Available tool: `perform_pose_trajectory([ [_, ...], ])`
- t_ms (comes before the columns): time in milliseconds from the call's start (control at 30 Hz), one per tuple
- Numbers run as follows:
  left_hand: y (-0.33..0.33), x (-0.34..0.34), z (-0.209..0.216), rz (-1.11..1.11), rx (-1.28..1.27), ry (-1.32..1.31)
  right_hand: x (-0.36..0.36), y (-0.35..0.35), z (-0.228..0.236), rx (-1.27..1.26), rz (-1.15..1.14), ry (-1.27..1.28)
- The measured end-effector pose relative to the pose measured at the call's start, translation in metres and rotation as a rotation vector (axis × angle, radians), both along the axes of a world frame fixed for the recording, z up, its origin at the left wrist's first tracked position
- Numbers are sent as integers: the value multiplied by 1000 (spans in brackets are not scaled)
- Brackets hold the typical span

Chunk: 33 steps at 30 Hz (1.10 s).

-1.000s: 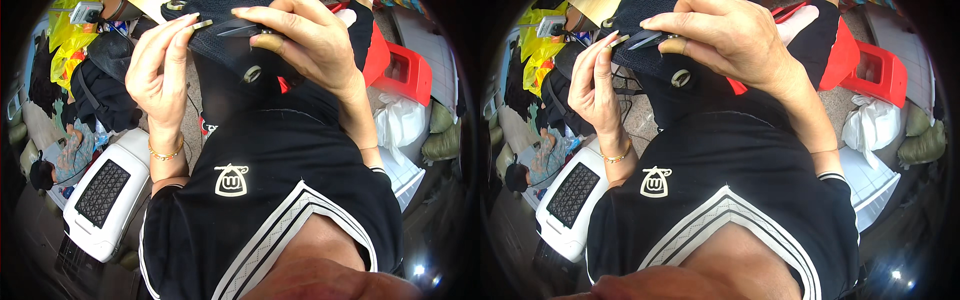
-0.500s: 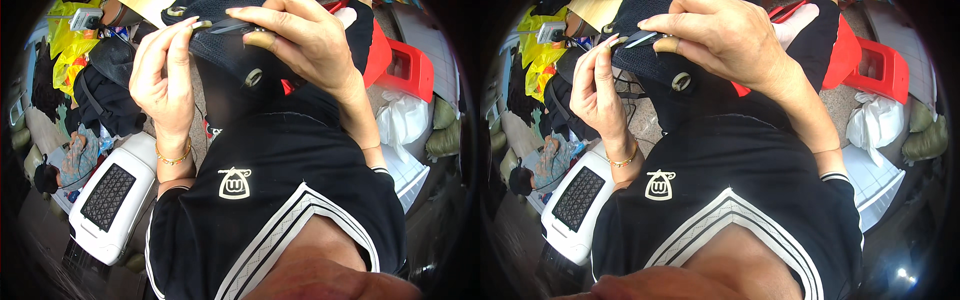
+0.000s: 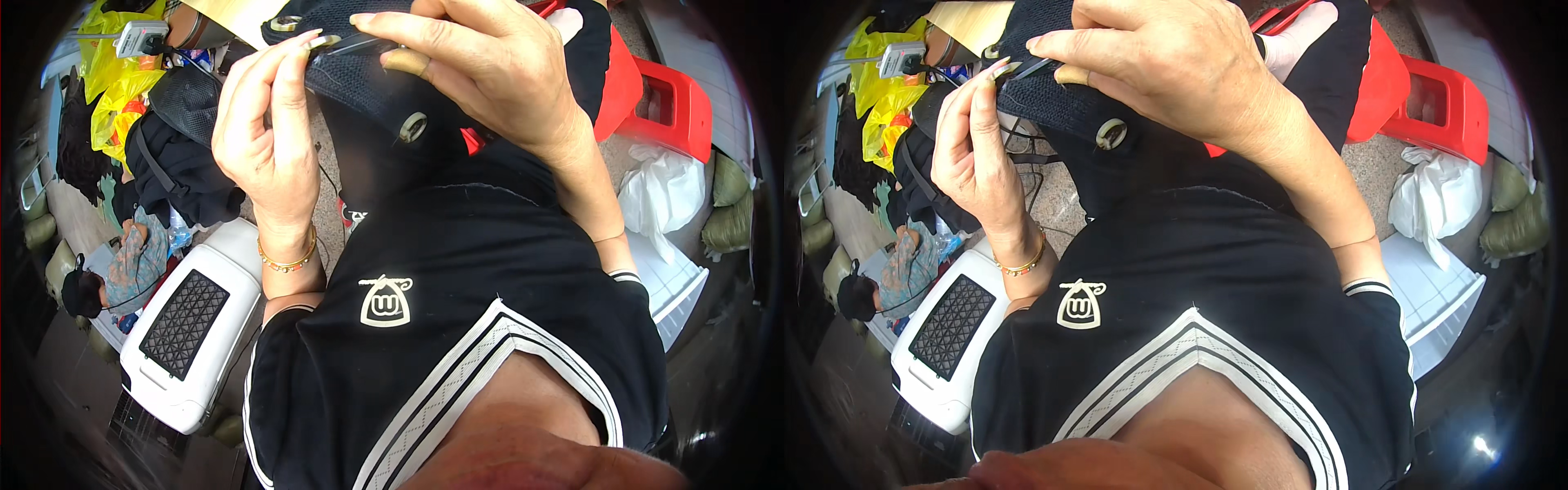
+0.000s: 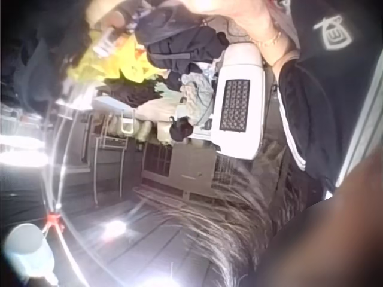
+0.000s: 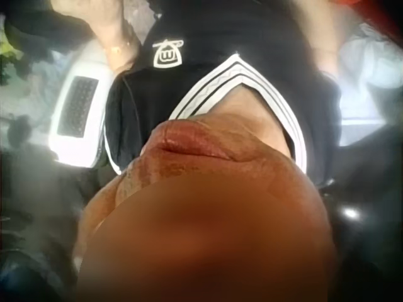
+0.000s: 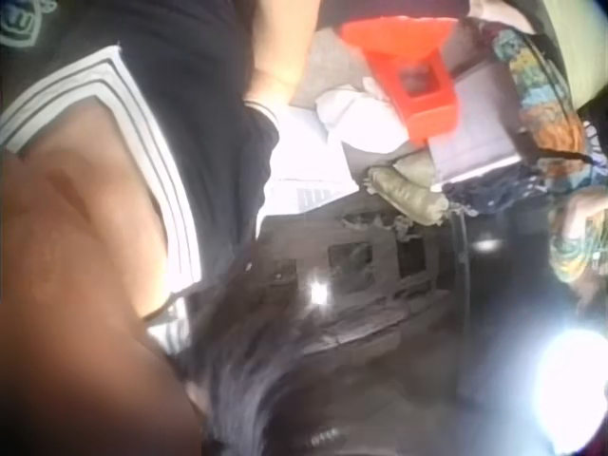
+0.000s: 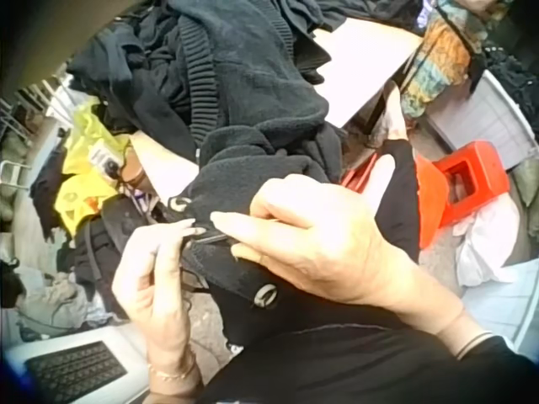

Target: Sewing buttons onto black garments using a needle and thread.

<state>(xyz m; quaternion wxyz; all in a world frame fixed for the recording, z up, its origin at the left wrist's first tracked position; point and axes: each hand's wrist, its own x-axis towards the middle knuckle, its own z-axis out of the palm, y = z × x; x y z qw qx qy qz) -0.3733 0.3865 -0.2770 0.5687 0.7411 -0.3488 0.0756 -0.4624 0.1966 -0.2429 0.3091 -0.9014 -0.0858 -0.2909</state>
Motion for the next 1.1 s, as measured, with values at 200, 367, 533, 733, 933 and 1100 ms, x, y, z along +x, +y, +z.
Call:
perform_pose_trajectory([
  [200,-2,1,1,-23,3,-29,30,-13,-40,-297,17,-544],
  [367,0,6,2,-42,9,-39,4,2,0,-50,24,-35],
  [533,-2,9,3,-57,28,-58,2,-3,3,102,68,3],
  [733,1,7,7,-59,-11,61,3,1,4,-6,27,7],
  [933,14,11,9,-138,21,95,4,-1,5,18,33,50],
  [1100,20,10,13,-168,77,39,2,0,4,34,38,39],
])
